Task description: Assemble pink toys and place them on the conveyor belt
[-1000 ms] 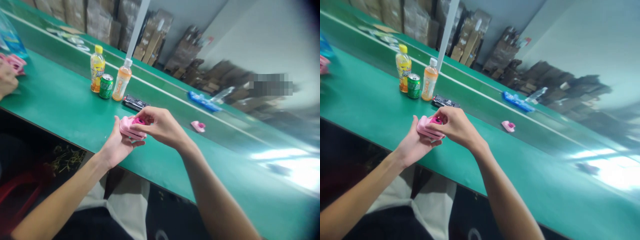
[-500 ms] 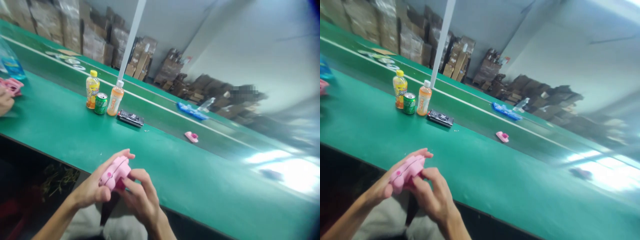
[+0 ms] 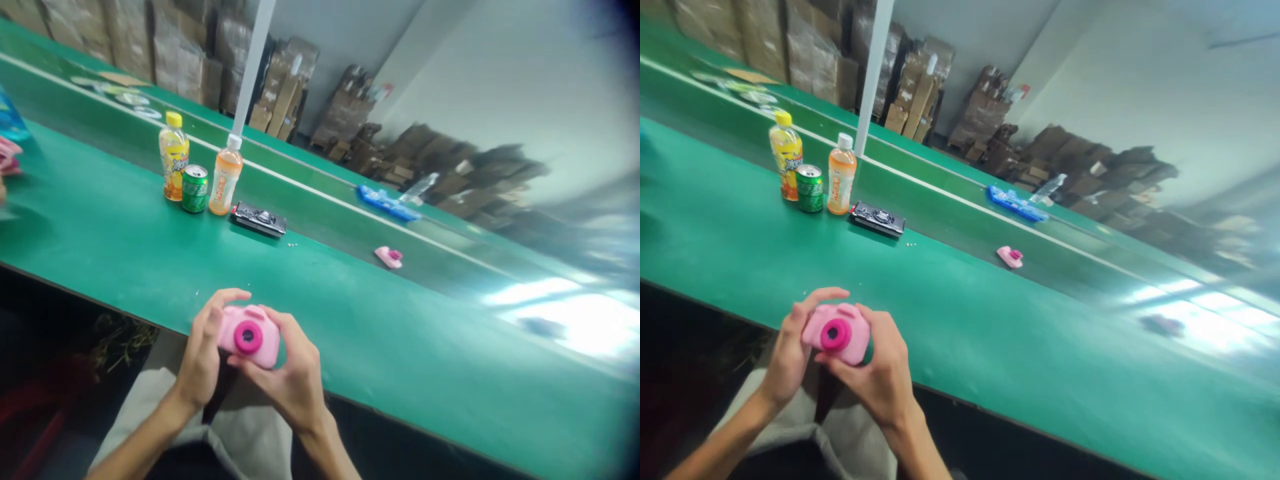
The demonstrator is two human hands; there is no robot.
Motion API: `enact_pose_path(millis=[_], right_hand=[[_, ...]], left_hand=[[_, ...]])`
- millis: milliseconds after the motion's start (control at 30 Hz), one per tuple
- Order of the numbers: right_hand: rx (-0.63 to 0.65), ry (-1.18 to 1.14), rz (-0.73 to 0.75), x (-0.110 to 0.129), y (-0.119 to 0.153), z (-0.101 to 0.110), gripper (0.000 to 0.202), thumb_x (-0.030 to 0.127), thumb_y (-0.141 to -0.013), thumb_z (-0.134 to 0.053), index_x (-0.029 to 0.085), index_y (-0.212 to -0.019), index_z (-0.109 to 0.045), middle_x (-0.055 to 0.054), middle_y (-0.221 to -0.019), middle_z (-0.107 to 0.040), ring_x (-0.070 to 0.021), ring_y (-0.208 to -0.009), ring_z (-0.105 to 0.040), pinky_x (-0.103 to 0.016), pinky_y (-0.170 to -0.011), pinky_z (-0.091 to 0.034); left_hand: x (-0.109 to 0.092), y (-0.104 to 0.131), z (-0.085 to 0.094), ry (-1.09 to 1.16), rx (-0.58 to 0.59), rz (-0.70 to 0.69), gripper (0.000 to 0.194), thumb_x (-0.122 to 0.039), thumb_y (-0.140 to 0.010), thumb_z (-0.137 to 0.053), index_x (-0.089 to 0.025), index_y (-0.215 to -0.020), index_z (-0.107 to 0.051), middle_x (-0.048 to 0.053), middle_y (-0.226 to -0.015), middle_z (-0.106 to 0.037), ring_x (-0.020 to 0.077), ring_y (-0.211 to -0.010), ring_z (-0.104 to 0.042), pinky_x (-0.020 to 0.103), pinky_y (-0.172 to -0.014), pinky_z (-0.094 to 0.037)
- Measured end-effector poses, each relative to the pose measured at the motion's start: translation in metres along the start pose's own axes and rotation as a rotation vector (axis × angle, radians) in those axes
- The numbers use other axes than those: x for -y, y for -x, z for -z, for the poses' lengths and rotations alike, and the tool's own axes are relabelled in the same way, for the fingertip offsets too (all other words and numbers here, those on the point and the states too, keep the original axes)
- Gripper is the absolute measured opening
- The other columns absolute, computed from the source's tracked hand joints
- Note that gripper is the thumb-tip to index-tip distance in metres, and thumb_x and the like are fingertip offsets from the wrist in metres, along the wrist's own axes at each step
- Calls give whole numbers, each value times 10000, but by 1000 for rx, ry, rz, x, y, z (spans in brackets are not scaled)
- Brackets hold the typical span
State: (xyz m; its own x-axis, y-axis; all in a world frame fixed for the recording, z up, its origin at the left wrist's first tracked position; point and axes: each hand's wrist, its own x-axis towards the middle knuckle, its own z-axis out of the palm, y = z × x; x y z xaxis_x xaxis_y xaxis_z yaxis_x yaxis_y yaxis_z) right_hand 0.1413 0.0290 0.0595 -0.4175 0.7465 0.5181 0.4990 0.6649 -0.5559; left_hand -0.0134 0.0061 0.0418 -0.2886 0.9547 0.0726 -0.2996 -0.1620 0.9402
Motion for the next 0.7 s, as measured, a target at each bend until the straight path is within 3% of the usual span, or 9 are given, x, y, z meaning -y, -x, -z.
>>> enact_pose_path(millis=[100,167,300,367,500,633,700], right_hand=[[4,-62,-73,-1,-2,-4,645,611,-773,-844,198,-1232,-656,-101,-1054,-767,-265,-886,-755,-361,-767,-626],[-21,-106,-94,-2,-2,-12,662,667,-782,-807,185,-1215,-672,-108,-1043,-773,-266,-882,-755,-361,-778,-618],[-117,-99,-183,-4,-2,-32,624,740,-831,-706,175,-1096,-709,-91,-919,-756,-242,-781,-717,-348,-713,-591],[-142,-83,-209,-2,-3,-38,591,725,-861,-683,179,-1086,-709,-79,-891,-738,-228,-754,-689,-345,-704,-580],[-188,55,-154,4,-7,-38,545,640,-894,-704,178,-1183,-701,-107,-987,-688,-249,-880,-661,-382,-781,-584],[-173,85,-111,9,-11,-34,426,559,-941,-683,197,-1160,-728,-119,-1054,-646,-248,-943,-657,-396,-814,-601],[-170,40,-109,8,-12,-35,346,505,-956,-689,219,-1145,-736,-113,-1083,-655,-239,-949,-664,-390,-815,-610]], left_hand=[[4,-3,3,-259,78,-229,550,-700,-963,-511,-225,-1030,-779,89,-1026,-726,238,-961,-657,300,-865,-487],[5,-8,2,-270,21,-232,575,-699,-977,-481,-212,-948,-784,76,-929,-716,209,-870,-659,279,-795,-495],[11,-18,-10,-79,-266,-31,742,-819,-920,-427,-165,-816,-763,77,-803,-709,201,-753,-673,277,-706,-532],[14,-22,-17,64,-345,95,811,-887,-865,-414,-150,-814,-747,90,-796,-729,220,-750,-703,291,-690,-556],[12,-28,-26,333,-450,255,836,-900,-866,-360,-140,-836,-708,91,-717,-727,241,-697,-726,325,-664,-590],[4,-35,-30,443,-464,326,871,-833,-941,-164,-143,-799,-677,64,-570,-650,215,-552,-672,318,-577,-568],[5,-37,-31,428,-470,326,749,-751,-969,-259,-152,-767,-660,42,-572,-636,183,-513,-637,284,-544,-538]])
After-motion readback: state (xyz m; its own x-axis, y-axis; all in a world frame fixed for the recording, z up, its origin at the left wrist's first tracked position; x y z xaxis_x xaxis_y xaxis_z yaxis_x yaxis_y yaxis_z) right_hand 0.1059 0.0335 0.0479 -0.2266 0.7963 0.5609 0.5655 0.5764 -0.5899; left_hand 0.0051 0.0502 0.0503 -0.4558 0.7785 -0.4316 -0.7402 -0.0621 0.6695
